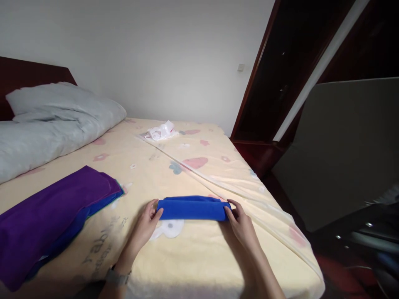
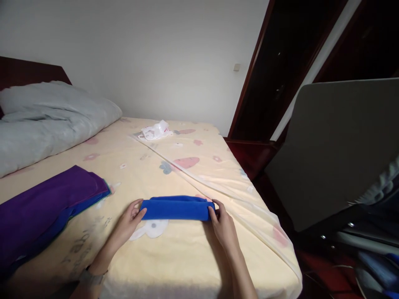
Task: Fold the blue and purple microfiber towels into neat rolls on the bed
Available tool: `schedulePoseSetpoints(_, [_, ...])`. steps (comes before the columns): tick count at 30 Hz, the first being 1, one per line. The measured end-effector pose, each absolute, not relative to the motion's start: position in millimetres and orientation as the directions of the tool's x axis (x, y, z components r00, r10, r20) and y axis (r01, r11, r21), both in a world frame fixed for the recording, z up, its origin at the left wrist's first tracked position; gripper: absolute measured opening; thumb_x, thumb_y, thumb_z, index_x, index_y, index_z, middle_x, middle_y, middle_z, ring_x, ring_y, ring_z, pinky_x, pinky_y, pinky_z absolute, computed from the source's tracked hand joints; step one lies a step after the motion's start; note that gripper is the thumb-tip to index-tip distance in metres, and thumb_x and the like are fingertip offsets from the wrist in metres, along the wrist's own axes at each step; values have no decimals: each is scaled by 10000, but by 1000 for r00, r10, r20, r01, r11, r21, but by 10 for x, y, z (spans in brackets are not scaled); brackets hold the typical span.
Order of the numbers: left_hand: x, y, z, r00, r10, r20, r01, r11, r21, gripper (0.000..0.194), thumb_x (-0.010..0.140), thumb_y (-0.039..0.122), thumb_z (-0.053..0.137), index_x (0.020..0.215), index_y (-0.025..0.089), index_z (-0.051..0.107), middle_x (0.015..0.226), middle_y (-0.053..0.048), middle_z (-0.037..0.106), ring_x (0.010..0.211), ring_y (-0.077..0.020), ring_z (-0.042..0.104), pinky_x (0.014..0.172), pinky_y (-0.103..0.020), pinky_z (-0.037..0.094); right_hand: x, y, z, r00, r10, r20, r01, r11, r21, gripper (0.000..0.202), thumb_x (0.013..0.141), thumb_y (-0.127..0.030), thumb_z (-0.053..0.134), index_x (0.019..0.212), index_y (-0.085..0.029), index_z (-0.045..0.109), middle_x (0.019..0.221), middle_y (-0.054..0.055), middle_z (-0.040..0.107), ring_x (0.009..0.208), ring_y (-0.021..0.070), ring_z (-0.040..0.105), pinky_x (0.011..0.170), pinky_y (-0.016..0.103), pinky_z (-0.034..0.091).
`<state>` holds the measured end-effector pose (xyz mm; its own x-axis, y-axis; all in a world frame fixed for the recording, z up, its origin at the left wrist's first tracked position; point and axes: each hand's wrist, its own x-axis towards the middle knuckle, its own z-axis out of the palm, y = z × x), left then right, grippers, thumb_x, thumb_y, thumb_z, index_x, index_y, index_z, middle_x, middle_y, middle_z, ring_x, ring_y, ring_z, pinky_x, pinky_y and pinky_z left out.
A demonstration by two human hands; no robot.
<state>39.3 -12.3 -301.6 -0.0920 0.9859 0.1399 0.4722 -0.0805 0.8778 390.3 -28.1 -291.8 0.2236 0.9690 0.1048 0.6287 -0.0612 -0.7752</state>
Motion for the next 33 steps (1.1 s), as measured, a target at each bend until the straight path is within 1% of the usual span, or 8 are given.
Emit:
schedulePoseSetpoints(3, [306,-172,-2993,-37,994,106,606,-62,793,469,886,485,535,1258,201,556,774,-10,640,728,-210,650,695,-319,520,3975,-344,-2909,163,986,42,711,-88,-698,419,948,-559,430,1232,-297,592,809,21,722,780,256,689,674,325,466])
schedulePoseSetpoints(6, [184,-245,-2938,44,983,180,726,-156,670,373,886,368,525,1224,229,595,982,-59,687,894,-230,671,827,-356,533,4029,-395,-2890,168,981,100,757,-63,-650,415,954,-525,424,1247,-282,588,975,57,721,930,271,678,772,360,496])
schedulePoseSetpoints(10, [87,-303,-2883,249,917,312,741,-388,548,573,802,167,533,1363,281,514,1398,-67,546,1308,-251,503,1110,-408,410,4078,-472,-2826,-2,967,254,733,174,-657,434,895,-423,545,1303,-274,556,1314,83,595,1213,266,557,1008,400,459])
schedulePoseSetpoints(14, [121,-262,-2900,385,886,259,731,-464,501,673,768,127,555,1407,324,480,1502,-24,468,1373,-243,446,1143,-399,382,4075,-492,-2841,-212,945,248,692,324,-645,607,761,-251,627,1359,-283,523,1409,65,538,1309,279,479,1078,429,415])
schedulePoseSetpoints(18, [169,-75,-2876,340,914,221,688,-402,605,502,815,173,535,1308,266,554,1372,-68,583,1253,-239,549,1070,-376,427,4028,-360,-2895,-88,972,219,607,226,-762,469,823,-282,576,1290,-252,561,1283,67,637,1172,267,589,994,406,469])
schedulePoseSetpoints(23, [201,250,-2745,230,972,44,670,-191,717,256,894,394,489,1003,196,610,918,-48,687,839,-218,637,760,-310,476,4047,-39,-2859,-27,999,33,472,42,-881,355,887,-463,551,1144,-222,594,1045,61,733,954,245,691,836,345,522])
schedulePoseSetpoints(27, [260,400,-2737,151,984,92,693,-172,700,345,907,519,466,762,219,556,760,-22,618,754,-222,598,698,-302,413,4067,153,-2828,32,999,-8,577,-25,-816,378,895,-574,520,1007,-229,626,908,60,748,846,259,705,750,339,500])
schedulePoseSetpoints(33, [266,474,-2798,150,989,3,644,-100,758,354,861,573,560,802,225,589,712,22,586,675,-183,546,609,-262,361,3965,247,-2826,195,981,-1,750,-150,-645,384,910,-609,468,949,-266,635,778,67,738,771,294,692,649,334,427])
